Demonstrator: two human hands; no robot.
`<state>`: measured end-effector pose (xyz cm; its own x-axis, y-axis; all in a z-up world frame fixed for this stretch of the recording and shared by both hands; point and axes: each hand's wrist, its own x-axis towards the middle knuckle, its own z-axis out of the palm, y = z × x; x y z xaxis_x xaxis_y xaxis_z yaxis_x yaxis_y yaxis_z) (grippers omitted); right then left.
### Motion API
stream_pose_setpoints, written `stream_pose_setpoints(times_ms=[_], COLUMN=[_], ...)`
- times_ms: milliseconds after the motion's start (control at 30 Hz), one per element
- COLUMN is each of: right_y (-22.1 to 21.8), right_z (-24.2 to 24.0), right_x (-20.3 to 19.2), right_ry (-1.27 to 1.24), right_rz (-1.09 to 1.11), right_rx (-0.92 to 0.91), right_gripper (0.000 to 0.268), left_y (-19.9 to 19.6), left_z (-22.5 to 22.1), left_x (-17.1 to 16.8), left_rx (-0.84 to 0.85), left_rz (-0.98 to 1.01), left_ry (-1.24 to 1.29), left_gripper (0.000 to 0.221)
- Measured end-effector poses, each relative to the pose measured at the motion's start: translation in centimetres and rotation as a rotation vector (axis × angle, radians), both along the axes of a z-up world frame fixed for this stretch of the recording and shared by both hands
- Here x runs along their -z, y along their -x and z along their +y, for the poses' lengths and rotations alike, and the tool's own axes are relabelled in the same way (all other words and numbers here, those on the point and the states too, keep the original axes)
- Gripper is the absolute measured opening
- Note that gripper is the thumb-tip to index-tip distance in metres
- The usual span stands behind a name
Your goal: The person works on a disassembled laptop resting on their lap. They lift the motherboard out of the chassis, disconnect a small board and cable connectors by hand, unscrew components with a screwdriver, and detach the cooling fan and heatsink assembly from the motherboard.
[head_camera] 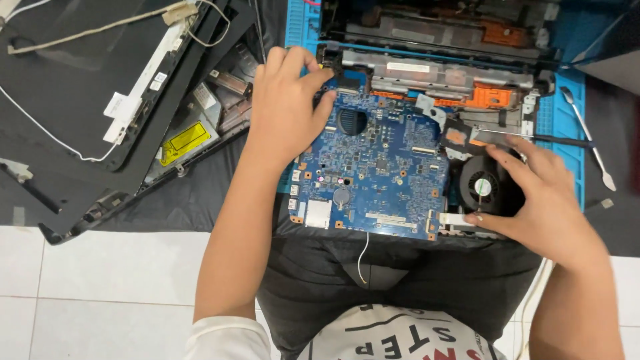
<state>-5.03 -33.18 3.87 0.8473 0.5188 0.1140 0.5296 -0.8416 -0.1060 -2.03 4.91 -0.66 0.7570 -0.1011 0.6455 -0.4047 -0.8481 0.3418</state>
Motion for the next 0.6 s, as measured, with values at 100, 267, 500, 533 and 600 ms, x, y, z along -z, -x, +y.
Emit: stream_pose_setpoints(times_ms=[100, 267, 500, 533, 600], right_y=[-1.2, -4.6, -11.7, -12.4, -13.0], right_z=[1.1, 5.4, 16.4, 17.7, 18.5], right_x=[-2.2, -5.8, -2.5, -2.0, -2.0], right_ry=[0.136, 0.088, -0.037, 0.022, 0.045], right_rz=[-0.082, -0.024, -0.128, -0.167, -0.153], right_rx=[-0.110, -0.262, -0.715, -0.753, -0.764], right_gripper=[0.105, 0.081, 0.045, 0.049, 0.044], left_y=[-0.2, -0.4, -0.5, -0.5, -0.7], left_z=[-0.1, -0.3, -0.1, -0.1, 0.0], left_x=[0.3, 0.6, 0.5, 0.5, 0.7], left_rx=[-0.027, -0.022, -0.085, -0.082, -0.075], left_rz=[0.018, -0.018, 0.025, 0.040, 0.044], left_ry=[-0.023, -0.013, -0.006, 0.004, 0.025], left_gripper=[0.020, 0.021, 0.028, 0.028, 0.028])
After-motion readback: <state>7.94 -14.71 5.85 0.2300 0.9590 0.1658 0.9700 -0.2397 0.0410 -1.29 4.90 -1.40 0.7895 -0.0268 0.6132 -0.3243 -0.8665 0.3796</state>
